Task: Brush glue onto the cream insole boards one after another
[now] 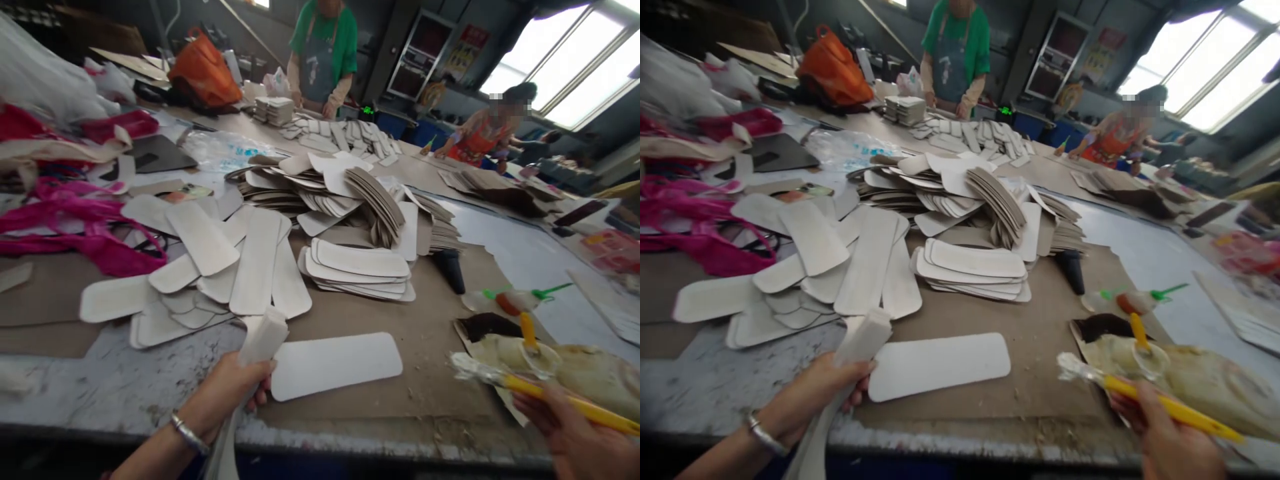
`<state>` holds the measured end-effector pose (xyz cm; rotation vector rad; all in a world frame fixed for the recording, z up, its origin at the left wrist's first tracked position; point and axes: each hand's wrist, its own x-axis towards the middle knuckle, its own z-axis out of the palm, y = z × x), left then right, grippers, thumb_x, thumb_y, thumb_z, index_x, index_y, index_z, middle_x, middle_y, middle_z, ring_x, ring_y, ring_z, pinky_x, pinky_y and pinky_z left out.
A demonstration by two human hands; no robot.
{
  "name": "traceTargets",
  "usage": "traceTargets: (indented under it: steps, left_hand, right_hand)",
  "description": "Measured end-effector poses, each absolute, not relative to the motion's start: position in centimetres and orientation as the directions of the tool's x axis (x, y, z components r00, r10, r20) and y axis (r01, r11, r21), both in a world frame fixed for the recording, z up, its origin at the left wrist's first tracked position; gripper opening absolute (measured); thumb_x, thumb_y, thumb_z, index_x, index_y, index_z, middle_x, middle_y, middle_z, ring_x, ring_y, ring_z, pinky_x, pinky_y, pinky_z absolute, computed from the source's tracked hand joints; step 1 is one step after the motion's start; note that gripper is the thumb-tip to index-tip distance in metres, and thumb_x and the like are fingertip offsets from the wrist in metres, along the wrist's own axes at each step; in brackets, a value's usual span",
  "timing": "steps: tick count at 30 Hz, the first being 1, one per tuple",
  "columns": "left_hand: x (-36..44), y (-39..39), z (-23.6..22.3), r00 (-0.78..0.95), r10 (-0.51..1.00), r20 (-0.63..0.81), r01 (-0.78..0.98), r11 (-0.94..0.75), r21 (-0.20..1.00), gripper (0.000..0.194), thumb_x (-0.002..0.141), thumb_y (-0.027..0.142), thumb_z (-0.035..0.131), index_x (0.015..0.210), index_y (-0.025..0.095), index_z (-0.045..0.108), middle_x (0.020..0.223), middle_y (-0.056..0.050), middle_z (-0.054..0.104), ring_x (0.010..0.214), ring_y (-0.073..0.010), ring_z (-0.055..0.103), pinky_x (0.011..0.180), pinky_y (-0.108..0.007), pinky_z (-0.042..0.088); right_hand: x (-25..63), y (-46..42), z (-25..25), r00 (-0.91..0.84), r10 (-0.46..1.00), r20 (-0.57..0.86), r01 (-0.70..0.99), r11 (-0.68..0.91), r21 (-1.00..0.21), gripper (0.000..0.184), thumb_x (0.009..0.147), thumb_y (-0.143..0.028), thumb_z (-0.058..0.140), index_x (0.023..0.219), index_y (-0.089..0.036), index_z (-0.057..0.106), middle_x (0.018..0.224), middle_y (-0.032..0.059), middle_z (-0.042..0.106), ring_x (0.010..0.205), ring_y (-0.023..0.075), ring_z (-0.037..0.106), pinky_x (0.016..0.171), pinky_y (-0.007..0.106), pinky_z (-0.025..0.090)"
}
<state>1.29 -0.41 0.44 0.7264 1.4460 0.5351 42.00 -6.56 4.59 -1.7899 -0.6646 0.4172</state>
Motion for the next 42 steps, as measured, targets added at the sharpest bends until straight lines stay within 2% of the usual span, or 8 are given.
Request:
traceTargets:
  steps: [3,6,10,15,21,28,36,42]
  left_hand:
    - [1.1,-0.4,0.4,0.083,0.741,-0.666,0.121,0.656,0.745,0.030,0.059,0.045,0.062,0.053,0.016,0.056,0.043,0.000,0.053,0.041,-0.0115,0.045,0.041,-0.022,0.032]
    - [0.9,-0.4,0.1,0.075,0.740,-0.668,0.139,0.656,0.742,0.028,0.059,0.043,0.062,0.052,0.016,0.056,0.039,-0.001,0.052,0.037,-0.0101,0.041,0.040,-0.022,0.030]
    - [0.8,-0.3,-0.7,0.083,0.738,-0.670,0.123,0.659,0.742,0.027,0.059,0.043,0.061,0.053,0.016,0.057,0.039,-0.002,0.053,0.034,-0.0101,0.040,0.038,-0.022,0.030]
    - [0.7,-0.3,-1.0,0.096,0.732,-0.674,0.104,0.667,0.738,0.025,0.059,0.039,0.059,0.057,0.014,0.059,0.039,-0.003,0.055,0.032,-0.0101,0.040,0.036,-0.022,0.030]
    - [0.6,-0.1,-0.5,0.128,0.718,-0.684,0.110,0.675,0.729,0.027,0.058,0.040,0.059,0.060,0.013,0.060,0.041,-0.003,0.057,0.034,-0.0104,0.043,0.037,-0.022,0.033]
    - [0.5,-0.1,-0.4,0.130,0.710,-0.692,0.120,0.682,0.722,0.027,0.057,0.041,0.058,0.056,0.014,0.058,0.042,-0.004,0.057,0.036,-0.0120,0.044,0.039,-0.024,0.033]
    - [0.5,-0.5,0.1,0.106,0.721,-0.684,0.142,0.670,0.728,0.032,0.062,0.045,0.059,0.053,0.014,0.058,0.045,-0.004,0.058,0.040,-0.0130,0.045,0.044,-0.025,0.034]
    - [0.7,-0.6,0.2,0.071,0.725,-0.685,0.117,0.676,0.728,0.033,0.062,0.046,0.062,0.059,0.014,0.059,0.045,-0.002,0.058,0.041,-0.0131,0.045,0.045,-0.024,0.035]
  right_hand:
    - [32.3,-5.4,3.1,0.625,0.762,-0.168,0.017,-0.229,-0.973,0.038,0.056,-0.046,0.079,0.079,-0.018,0.065,0.081,0.0084,0.070,0.064,0.0201,0.065,0.056,0.029,0.057]
    - [24.2,-4.2,2.1,0.403,0.897,-0.181,0.024,-0.208,-0.978,0.036,0.072,-0.047,0.069,0.086,-0.015,0.065,0.085,0.0083,0.070,0.063,0.0167,0.064,0.062,0.028,0.055]
    - [20.4,-3.3,1.1,0.242,0.952,-0.186,0.053,-0.204,-0.978,0.034,0.078,-0.047,0.063,0.086,-0.014,0.064,0.083,0.0074,0.068,0.064,0.0155,0.063,0.063,0.027,0.054]
    - [21.1,-3.7,1.3,0.299,0.943,-0.149,0.130,-0.195,-0.972,0.032,0.078,-0.046,0.064,0.085,-0.015,0.064,0.082,0.0063,0.067,0.064,0.0156,0.062,0.065,0.028,0.053]
    - [19.1,-3.9,2.4,0.294,0.939,-0.179,0.087,-0.213,-0.973,0.029,0.079,-0.045,0.062,0.084,-0.016,0.063,0.078,0.0045,0.067,0.063,0.0149,0.061,0.062,0.026,0.053]
    - [20.8,-3.7,2.2,0.356,0.926,-0.129,0.264,-0.232,-0.936,0.032,0.076,-0.048,0.063,0.085,-0.017,0.062,0.079,0.0050,0.065,0.065,0.0176,0.062,0.062,0.028,0.052]
    - [25.8,-4.3,2.4,0.497,0.868,-0.006,0.589,-0.342,-0.732,0.040,0.079,-0.057,0.054,0.090,-0.019,0.062,0.078,0.0072,0.067,0.066,0.0215,0.063,0.053,0.029,0.046]
    - [28.3,-4.4,3.0,0.468,0.867,0.173,0.776,-0.308,-0.551,0.039,0.084,-0.056,0.046,0.086,-0.020,0.060,0.078,0.0063,0.066,0.061,0.0193,0.062,0.053,0.028,0.046]
